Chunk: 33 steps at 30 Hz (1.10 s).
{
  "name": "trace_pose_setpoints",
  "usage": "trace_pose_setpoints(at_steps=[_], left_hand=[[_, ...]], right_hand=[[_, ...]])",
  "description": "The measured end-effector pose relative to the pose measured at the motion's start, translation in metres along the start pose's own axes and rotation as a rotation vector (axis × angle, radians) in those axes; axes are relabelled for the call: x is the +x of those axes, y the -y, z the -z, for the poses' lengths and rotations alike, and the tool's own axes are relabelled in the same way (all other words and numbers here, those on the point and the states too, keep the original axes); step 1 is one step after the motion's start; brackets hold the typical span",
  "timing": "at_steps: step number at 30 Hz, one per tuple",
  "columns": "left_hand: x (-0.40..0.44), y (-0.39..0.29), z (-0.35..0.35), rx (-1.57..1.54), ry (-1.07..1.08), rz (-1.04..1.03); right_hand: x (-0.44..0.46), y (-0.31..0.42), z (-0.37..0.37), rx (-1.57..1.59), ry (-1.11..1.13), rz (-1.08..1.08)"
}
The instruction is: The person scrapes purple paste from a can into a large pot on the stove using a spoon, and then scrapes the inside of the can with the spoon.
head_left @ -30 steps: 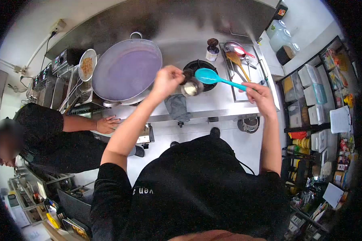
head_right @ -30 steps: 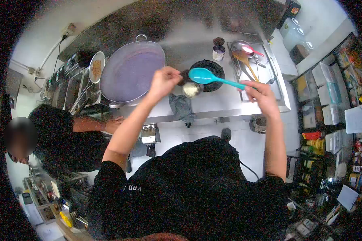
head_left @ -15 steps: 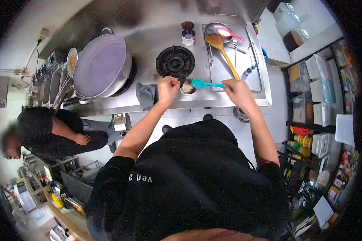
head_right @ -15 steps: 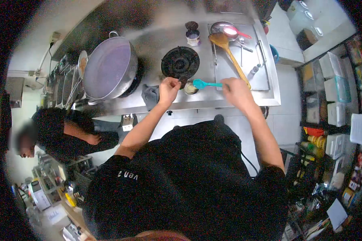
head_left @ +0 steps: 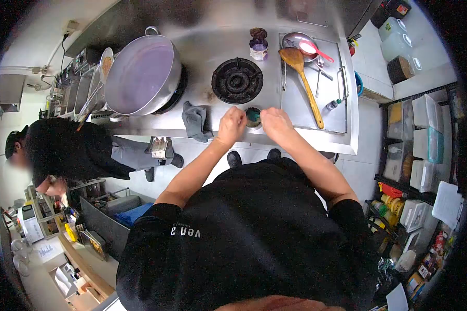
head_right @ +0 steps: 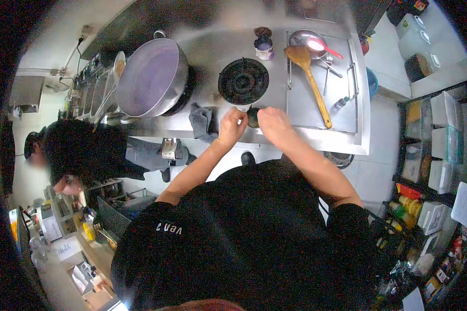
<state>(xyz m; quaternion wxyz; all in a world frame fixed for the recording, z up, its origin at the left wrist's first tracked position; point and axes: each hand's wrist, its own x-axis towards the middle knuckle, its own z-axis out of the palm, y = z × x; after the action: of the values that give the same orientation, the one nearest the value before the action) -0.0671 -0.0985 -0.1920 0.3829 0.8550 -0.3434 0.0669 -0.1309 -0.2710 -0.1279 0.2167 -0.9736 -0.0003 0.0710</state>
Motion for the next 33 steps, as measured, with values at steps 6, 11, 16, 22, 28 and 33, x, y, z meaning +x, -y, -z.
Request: trace_pose_setpoints(at_steps=[6, 11, 16, 22, 28, 33], left_hand=[[-0.005, -0.005, -0.007, 0.182, 0.123, -0.240], [-0.005, -0.010, -0.007, 0.239, 0.265, -0.271], [-0.005, -0.011, -0.006, 0.201, 0.347, -0.384], [-0.007, -0.015, -0.014, 0.356, 0.601, -0.369], [-0.010, -0.015, -0.015, 0.347, 0.559, -0.417], [-0.012, -0.012, -0.012, 0.330, 0.572, -0.417]], right_hand=[[-0.014, 0.000, 0.010, -0.024, -0.124, 0.049], [-0.074, 0.001, 0.081, -0.117, -0.255, -0.007], [-0.098, 0.008, 0.115, -0.135, -0.253, -0.210], [-0.110, 0.015, 0.120, 0.022, -0.397, -0.269], [-0.115, 0.012, 0.105, 0.060, -0.425, -0.260], [-0.114, 0.015, 0.104, 0.076, -0.402, -0.260]])
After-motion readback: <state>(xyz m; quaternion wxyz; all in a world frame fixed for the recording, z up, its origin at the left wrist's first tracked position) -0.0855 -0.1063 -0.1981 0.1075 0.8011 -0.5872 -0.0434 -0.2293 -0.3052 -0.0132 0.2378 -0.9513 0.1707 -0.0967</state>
